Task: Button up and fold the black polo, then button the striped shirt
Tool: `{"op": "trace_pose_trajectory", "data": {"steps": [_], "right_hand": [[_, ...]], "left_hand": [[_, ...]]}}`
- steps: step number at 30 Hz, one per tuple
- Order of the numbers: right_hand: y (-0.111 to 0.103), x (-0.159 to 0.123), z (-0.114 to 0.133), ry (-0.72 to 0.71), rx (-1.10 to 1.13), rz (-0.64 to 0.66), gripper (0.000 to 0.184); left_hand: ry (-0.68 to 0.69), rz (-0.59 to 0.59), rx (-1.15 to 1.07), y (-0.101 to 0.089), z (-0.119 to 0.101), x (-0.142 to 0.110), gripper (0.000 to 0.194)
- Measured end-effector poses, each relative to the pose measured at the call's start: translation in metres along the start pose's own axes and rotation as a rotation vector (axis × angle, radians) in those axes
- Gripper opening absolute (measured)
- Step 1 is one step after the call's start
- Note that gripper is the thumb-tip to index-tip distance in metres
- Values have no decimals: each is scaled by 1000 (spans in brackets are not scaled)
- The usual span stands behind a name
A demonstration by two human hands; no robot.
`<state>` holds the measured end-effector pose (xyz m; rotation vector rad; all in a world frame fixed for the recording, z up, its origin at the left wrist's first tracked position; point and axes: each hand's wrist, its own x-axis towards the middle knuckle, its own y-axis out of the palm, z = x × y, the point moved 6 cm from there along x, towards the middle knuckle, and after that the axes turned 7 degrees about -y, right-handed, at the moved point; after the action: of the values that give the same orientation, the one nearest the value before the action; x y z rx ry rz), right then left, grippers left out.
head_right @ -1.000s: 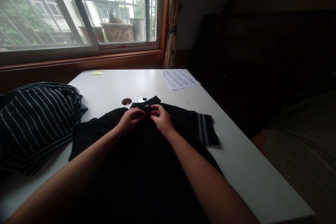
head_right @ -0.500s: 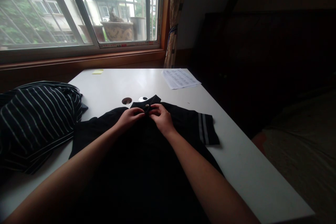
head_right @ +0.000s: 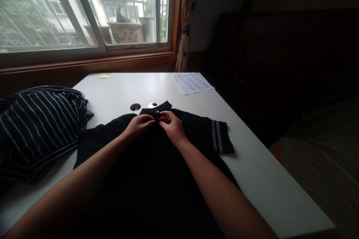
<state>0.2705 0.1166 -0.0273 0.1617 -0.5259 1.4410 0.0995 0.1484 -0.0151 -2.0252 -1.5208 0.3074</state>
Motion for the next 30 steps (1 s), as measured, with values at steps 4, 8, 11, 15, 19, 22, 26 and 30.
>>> {"op": "trace_pose_trajectory", "data": {"steps": [4, 8, 11, 15, 19, 22, 26, 30], "right_hand": [[1, 3, -6, 33, 110, 11, 40], [1, 4, -11, 124, 225, 6, 45], [0, 3, -12, 213, 292, -6, 51], [-1, 3, -10, 274, 342, -5, 54], [-1, 3, -10, 268, 330, 1, 53], [-1, 4, -12, 263, 316, 7, 52], [0, 3, -14, 253, 311, 2, 51], [1, 3, -14, 224, 272, -10, 46]], "left_hand": [[-23, -4, -15, -1, 1, 0, 24], [-48, 0, -48, 0, 3, 1, 25], [-54, 3, -71, 0, 6, 3, 27], [-46, 10, -82, -1, 6, 3, 28], [-41, 26, -93, -2, 2, 2, 28], [-49, 32, -98, -2, 1, 2, 28], [-56, 24, -87, -1, 2, 2, 28], [-48, 12, -58, 0, 3, 3, 27]]}}
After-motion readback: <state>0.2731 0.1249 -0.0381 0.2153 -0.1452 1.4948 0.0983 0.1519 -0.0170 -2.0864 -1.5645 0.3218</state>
